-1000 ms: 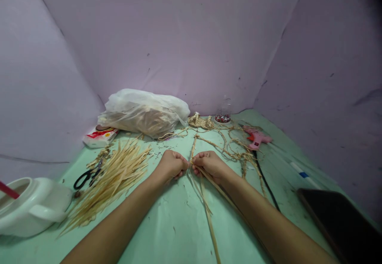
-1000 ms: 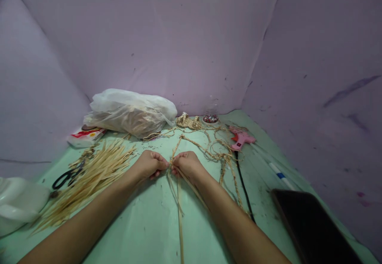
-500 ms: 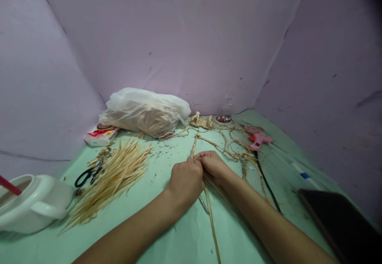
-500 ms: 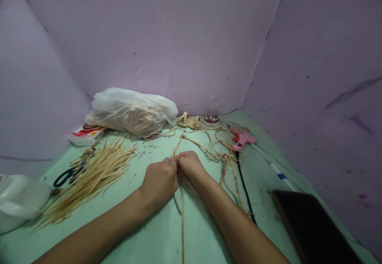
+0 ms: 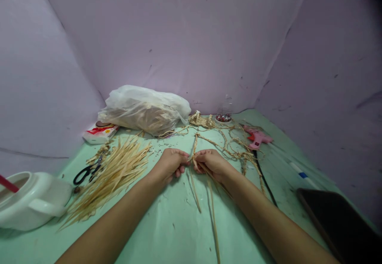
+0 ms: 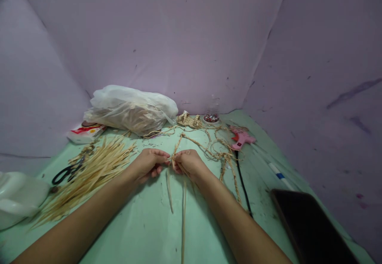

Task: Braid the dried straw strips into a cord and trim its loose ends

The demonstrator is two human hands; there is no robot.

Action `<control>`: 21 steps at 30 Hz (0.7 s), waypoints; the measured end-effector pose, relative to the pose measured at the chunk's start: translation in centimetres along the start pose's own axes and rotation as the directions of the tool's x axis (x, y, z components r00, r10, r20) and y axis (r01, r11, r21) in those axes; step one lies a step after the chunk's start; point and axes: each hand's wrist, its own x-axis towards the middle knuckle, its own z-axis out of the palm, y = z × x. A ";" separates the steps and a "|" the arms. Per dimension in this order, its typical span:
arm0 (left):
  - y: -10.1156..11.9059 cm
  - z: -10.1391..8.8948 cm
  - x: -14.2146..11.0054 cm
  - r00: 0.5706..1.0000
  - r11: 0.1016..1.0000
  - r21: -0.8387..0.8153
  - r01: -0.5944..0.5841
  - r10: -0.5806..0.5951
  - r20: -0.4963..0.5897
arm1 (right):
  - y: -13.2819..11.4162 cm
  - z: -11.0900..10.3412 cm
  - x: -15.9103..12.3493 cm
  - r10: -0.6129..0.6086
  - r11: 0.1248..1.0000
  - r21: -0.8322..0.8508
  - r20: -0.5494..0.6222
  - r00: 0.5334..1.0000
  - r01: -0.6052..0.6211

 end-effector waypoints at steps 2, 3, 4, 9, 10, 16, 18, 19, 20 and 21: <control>0.1 0.1 -0.1 0.997 0.999 -0.049 0.024 -0.020 0.073 | 0.0 0.0 0.1 0.005 1.000 -0.009 0.004 1.000 -0.004; 0.2 0.2 -0.1 0.994 0.998 -0.062 0.032 -0.026 0.106 | 0.1 0.0 0.1 0.006 1.000 -0.012 0.004 1.000 -0.006; 0.2 0.2 -0.1 0.991 0.997 -0.067 0.036 -0.027 0.129 | 0.1 0.0 0.1 0.006 1.000 -0.015 0.003 1.000 -0.006; -0.1 0.2 0.2 0.992 0.999 -0.039 0.006 -0.001 0.129 | 0.2 0.1 0.0 -0.005 1.000 -0.029 -0.009 1.000 0.005; -0.2 0.2 0.2 0.994 1.000 -0.014 0.002 -0.001 0.114 | 0.2 0.1 0.0 -0.005 0.999 -0.034 -0.016 1.000 0.004; 0.1 0.5 -0.9 0.926 0.849 0.489 -0.198 0.326 -0.190 | 0.2 0.2 0.1 -0.007 1.000 -0.030 -0.043 0.999 0.006; 0.2 1.0 -2.4 0.861 0.674 0.709 -0.208 0.470 -0.195 | 0.2 0.2 0.1 -0.008 1.000 -0.022 -0.050 0.999 0.007; 0.2 1.4 -3.2 0.895 0.606 0.772 -0.193 0.431 -0.115 | 0.2 0.2 0.1 -0.007 1.000 -0.020 -0.054 0.999 0.006; 0.1 1.9 -4.1 0.939 0.540 0.823 -0.175 0.342 -0.025 | 0.1 0.2 0.0 -0.003 1.000 -0.018 -0.057 0.998 0.002; -0.1 2.4 -4.9 0.965 0.474 0.866 -0.157 0.259 0.034 | 0.1 0.3 0.0 0.001 1.000 -0.016 -0.062 0.998 -0.002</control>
